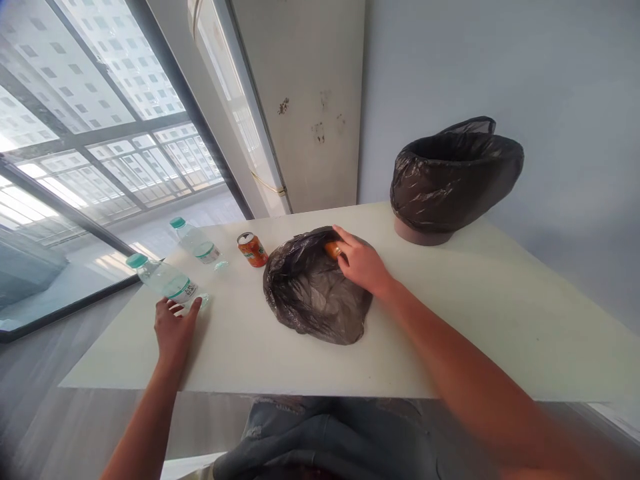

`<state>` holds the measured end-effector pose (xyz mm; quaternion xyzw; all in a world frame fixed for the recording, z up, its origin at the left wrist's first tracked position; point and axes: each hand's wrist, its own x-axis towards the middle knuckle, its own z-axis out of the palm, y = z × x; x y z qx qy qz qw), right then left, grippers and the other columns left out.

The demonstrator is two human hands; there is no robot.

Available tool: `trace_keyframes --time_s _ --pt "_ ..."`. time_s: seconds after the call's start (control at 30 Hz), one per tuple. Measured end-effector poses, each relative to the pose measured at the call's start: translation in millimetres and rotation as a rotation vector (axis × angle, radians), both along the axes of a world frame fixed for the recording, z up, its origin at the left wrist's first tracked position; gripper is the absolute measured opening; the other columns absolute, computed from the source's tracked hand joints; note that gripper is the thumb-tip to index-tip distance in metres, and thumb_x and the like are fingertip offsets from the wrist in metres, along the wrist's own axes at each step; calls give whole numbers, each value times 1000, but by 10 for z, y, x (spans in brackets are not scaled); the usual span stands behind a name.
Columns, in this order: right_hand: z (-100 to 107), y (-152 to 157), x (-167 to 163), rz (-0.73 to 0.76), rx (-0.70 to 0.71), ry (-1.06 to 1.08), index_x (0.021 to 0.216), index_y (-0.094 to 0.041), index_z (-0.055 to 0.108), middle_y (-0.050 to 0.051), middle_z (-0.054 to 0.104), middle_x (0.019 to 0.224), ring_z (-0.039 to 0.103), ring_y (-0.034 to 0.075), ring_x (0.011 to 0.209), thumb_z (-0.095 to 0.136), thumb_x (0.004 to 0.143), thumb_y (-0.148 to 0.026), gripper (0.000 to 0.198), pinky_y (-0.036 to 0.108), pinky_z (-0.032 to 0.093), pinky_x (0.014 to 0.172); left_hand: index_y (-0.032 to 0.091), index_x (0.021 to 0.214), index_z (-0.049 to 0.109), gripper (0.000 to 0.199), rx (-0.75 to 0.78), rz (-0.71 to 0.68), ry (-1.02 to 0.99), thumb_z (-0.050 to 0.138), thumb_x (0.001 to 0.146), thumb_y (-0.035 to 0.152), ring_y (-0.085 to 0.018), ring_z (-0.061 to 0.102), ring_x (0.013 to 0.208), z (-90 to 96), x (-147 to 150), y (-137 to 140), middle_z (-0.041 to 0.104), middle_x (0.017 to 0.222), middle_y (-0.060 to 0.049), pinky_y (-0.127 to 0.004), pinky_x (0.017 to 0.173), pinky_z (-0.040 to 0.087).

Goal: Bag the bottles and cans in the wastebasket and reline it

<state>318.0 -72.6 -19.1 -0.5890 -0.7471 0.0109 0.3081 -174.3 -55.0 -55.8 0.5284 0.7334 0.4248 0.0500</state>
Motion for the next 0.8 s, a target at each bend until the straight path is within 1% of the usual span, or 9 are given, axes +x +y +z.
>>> trace_keyframes --time_s 0.07,0.13,0.27,0.33,0.43,0.5,0.63,0.73,0.8 --pt "-19 42 48 17 70 52 131 -18 70 6 35 174 58 32 142 50 98 -25 39 50 53 119 18 139 51 80 -1 2 0 76 78 61 -29 66 108 2 2 -1 64 130 -15 -48 93 57" --pt "-58 90 90 37 117 109 133 -15 68 11 37 172 47 33 152 52 98 -27 40 51 43 128 17 139 51 80 1 0 1 76 78 61 -29 66 108 4 4 0 64 130 -16 -48 93 57" --pt "-148 154 135 36 116 144 132 -15 69 16 38 170 37 33 158 56 99 -34 40 54 37 131 17 138 52 79 9 -5 7 76 78 63 -30 66 107 1 3 2 64 129 -15 -47 92 57" --pt "-187 167 140 32 87 119 135 -15 67 17 35 170 38 35 158 59 98 -38 44 55 36 131 17 137 53 78 11 -7 10 76 78 62 -29 66 106 -3 0 4 64 128 -15 -47 91 57" --pt "-237 187 131 12 39 95 143 -15 61 19 31 169 45 37 152 62 97 -43 54 55 39 129 18 136 53 76 17 -8 11 76 78 61 -28 66 106 -11 -5 8 64 128 -15 -47 92 57" --pt "-259 211 113 -7 38 77 145 -16 59 19 33 166 48 38 148 63 97 -44 56 56 42 126 18 135 53 75 22 -7 14 77 78 60 -29 66 107 -18 -10 10 64 128 -14 -48 92 57" --pt "-276 267 61 -62 102 17 138 -19 63 20 44 153 50 41 139 69 92 -45 53 60 44 121 18 139 52 79 51 -3 33 78 79 60 -30 64 114 -23 -21 3 62 129 -14 -51 98 55" --pt "-292 300 38 -81 118 3 136 -17 64 20 46 147 53 41 132 73 89 -44 54 59 48 117 18 142 50 83 95 1 28 80 77 60 -31 63 119 5 -2 -18 61 133 -15 -51 102 53" --pt "-310 318 41 -73 111 26 136 -17 63 20 45 146 56 39 129 73 88 -41 54 57 49 116 18 142 50 83 130 5 19 81 77 60 -31 62 121 45 33 -44 60 134 -15 -50 102 52"
